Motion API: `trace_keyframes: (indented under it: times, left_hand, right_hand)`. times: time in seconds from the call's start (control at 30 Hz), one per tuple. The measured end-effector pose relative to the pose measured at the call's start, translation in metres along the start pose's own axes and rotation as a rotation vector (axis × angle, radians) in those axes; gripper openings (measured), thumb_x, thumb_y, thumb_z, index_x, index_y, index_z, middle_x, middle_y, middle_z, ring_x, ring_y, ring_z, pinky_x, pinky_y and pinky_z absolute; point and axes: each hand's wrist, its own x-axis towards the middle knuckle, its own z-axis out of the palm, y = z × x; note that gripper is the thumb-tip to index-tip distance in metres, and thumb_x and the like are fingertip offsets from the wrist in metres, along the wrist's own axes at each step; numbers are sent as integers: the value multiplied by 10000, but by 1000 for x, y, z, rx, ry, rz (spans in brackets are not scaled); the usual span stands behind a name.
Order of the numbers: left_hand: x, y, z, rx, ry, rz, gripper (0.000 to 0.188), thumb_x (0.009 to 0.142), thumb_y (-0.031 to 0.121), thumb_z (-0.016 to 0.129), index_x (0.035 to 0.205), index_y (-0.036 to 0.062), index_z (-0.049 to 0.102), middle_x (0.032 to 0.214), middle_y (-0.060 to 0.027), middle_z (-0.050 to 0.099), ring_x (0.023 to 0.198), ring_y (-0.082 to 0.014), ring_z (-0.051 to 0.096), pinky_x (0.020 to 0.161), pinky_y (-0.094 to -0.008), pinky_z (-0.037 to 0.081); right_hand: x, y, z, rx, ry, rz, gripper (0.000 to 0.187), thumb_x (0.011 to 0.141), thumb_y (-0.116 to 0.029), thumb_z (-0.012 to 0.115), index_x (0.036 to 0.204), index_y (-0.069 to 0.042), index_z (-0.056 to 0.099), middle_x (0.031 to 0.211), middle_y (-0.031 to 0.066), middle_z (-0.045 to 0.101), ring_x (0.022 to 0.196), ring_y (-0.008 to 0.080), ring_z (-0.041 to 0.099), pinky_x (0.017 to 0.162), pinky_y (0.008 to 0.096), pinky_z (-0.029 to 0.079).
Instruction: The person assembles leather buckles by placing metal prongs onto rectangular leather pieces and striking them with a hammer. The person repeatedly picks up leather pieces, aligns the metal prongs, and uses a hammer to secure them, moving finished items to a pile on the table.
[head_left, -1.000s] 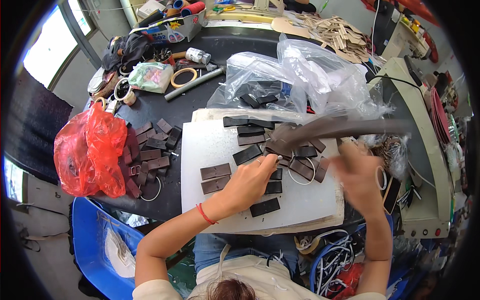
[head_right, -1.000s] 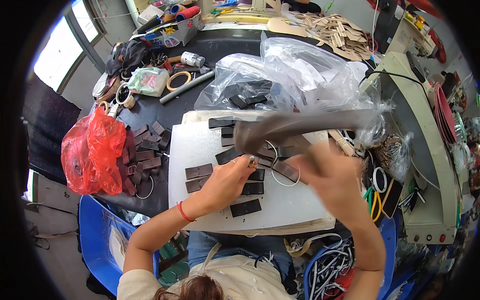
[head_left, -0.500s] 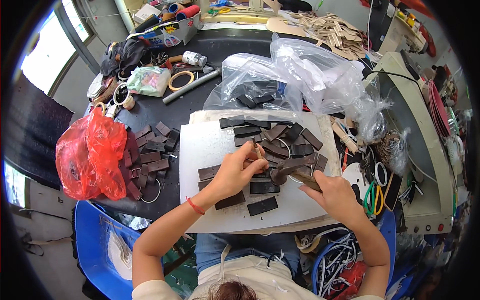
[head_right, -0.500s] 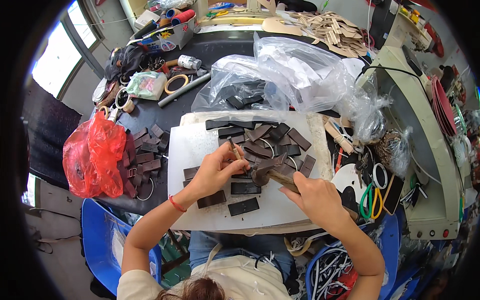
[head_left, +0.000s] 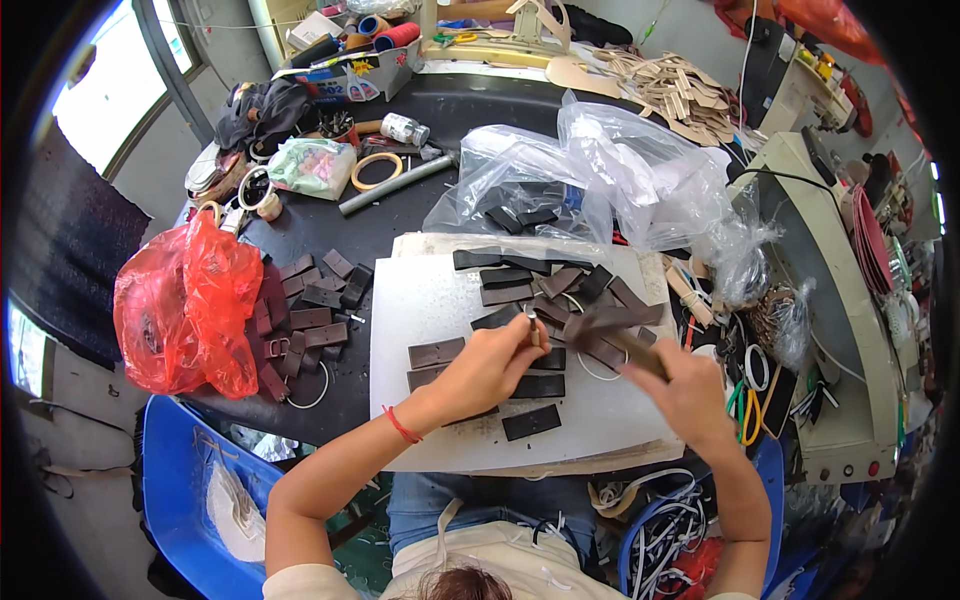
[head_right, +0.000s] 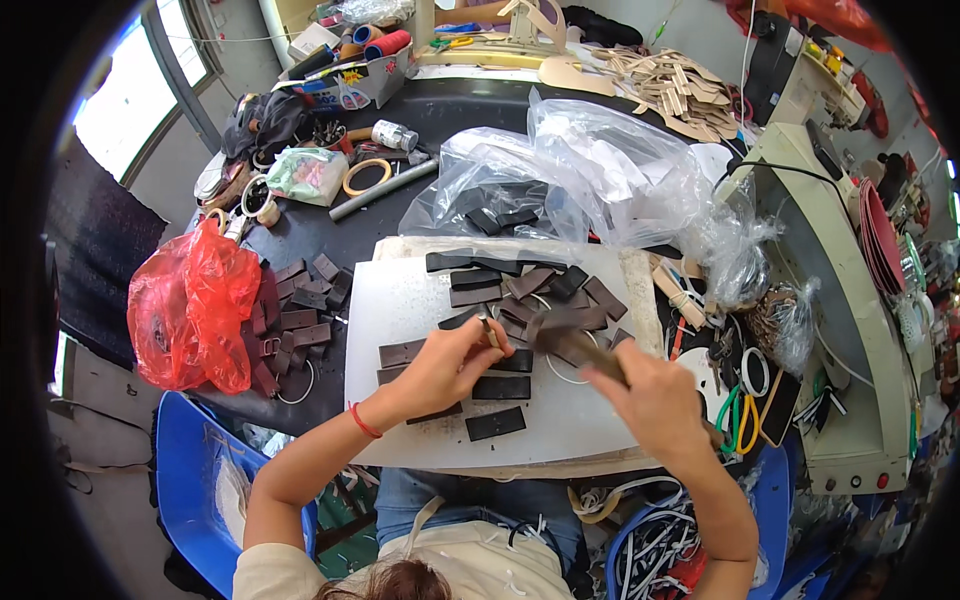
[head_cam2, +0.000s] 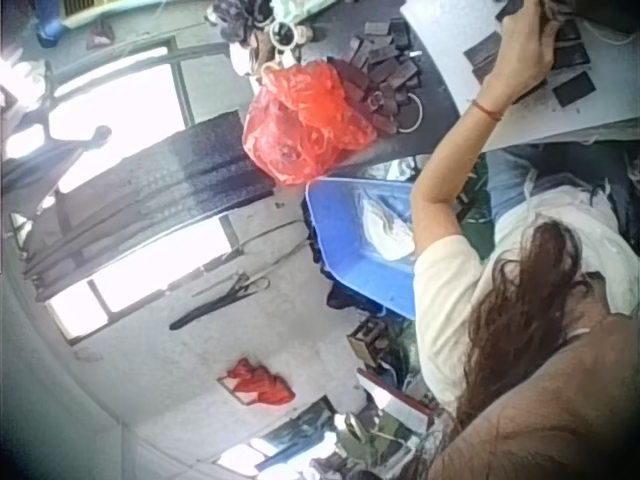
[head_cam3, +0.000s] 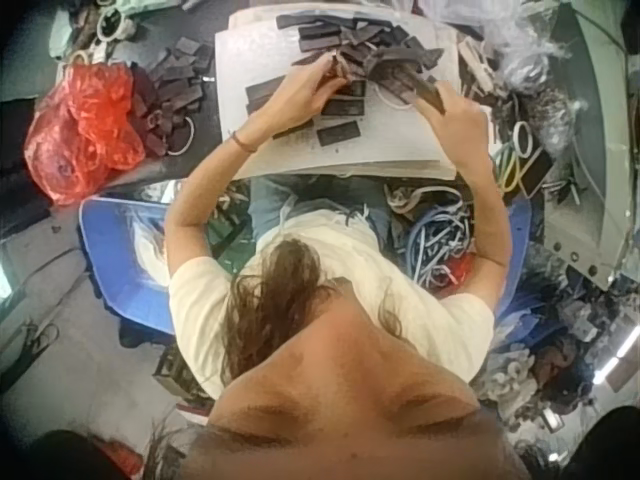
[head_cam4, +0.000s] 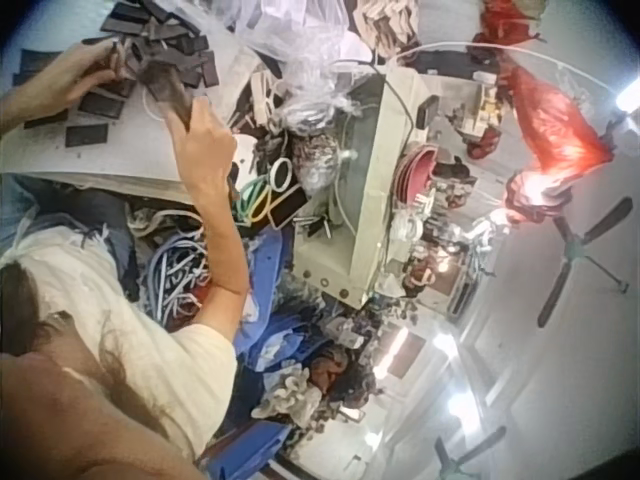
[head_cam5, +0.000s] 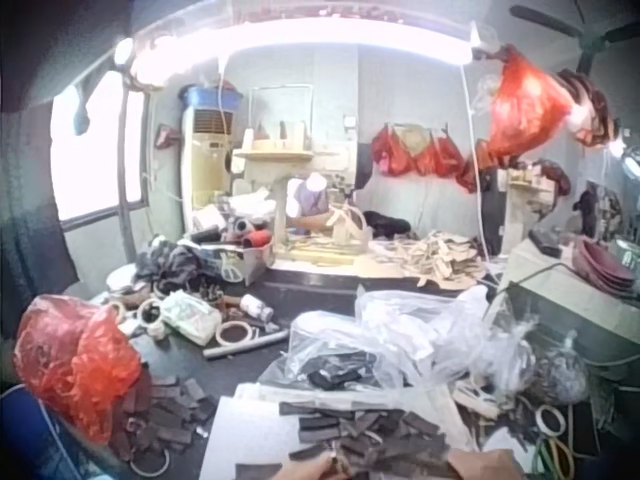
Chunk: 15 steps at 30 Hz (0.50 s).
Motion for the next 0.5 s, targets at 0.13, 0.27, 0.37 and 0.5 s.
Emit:
trace_keyframes:
  times: [0.13,0.27,0.37,0.5]
  left_hand:
    - [-4,4,6,191,-20,94,114,933,26,539,1042,17,506,923,-170,653,849,-380,650,712,-373,530]
    - [-7,-1,14,399,-34,119,143,921,45,572,1031,10,486,906,-178,645,828,-371,657,680,-375,532]
    - [8,-1,8,232,71,-11,182,917,61,597,1025,1,464,917,-168,646,794,-304,683,667,-349,542]
    - [11,1,5,-130,152,-256,146,948,61,561,1006,-9,447,953,-135,637,776,-163,681,677,-275,555]
  right_hand:
    - [21,-31,-49,565,339,282,272,862,-194,716,799,-15,521,557,74,582,454,169,560,442,341,414]
    - [23,-23,-19,-16,-9,-154,272,864,-214,708,811,-24,520,544,138,553,481,321,575,445,385,431]
    - [19,-6,-19,-113,74,-25,277,857,-237,706,818,-31,525,626,145,588,567,362,590,488,405,441]
    - [-35,31,-15,-196,186,245,245,848,-226,705,899,-24,577,744,152,622,666,357,613,588,412,468]
